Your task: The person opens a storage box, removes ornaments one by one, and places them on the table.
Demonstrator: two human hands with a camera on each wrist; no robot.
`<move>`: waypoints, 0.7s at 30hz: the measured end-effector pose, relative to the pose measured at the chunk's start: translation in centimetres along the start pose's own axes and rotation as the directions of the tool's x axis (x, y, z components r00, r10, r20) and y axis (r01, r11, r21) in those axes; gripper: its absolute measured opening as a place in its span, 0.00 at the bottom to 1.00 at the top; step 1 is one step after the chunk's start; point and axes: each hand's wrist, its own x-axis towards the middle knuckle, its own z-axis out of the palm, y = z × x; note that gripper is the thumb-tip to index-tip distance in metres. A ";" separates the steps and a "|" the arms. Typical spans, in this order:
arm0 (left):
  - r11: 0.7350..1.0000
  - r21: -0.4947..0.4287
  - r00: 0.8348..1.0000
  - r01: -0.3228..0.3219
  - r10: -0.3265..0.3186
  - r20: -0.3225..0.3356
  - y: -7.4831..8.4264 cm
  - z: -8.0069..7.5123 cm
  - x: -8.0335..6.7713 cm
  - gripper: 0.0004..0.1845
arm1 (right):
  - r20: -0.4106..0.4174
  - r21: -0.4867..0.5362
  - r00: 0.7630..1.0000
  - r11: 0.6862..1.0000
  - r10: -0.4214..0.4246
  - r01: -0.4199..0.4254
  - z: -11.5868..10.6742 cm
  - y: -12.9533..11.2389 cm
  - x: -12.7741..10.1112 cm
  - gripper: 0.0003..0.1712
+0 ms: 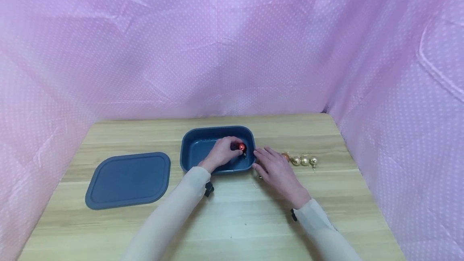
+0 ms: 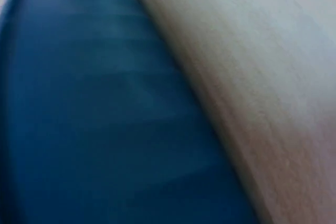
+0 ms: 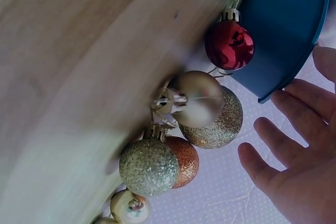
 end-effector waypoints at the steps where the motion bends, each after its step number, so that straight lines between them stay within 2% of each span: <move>1: 1.000 -0.008 1.000 -0.001 0.001 -0.020 0.0 -0.1 -0.3 0.18 | -0.002 -0.001 1.000 1.000 0.004 -0.004 0.0 0.0 -0.1 0.27; 9: 0.993 -0.070 0.981 -0.093 0.079 -0.178 0.7 -1.0 -3.4 0.21 | 0.006 0.020 1.000 0.999 0.028 -0.028 -0.1 0.0 -0.1 0.27; 14: 0.975 -0.151 0.967 -0.161 0.125 -0.220 0.9 -1.4 -5.7 0.23 | -0.018 0.030 1.000 0.999 0.016 -0.015 0.1 0.1 0.0 0.27; 21: 0.962 -0.173 0.954 -0.212 0.165 -0.252 0.9 -1.1 -8.5 0.23 | -0.022 0.089 0.999 0.995 0.043 -0.041 0.0 0.0 -0.1 0.25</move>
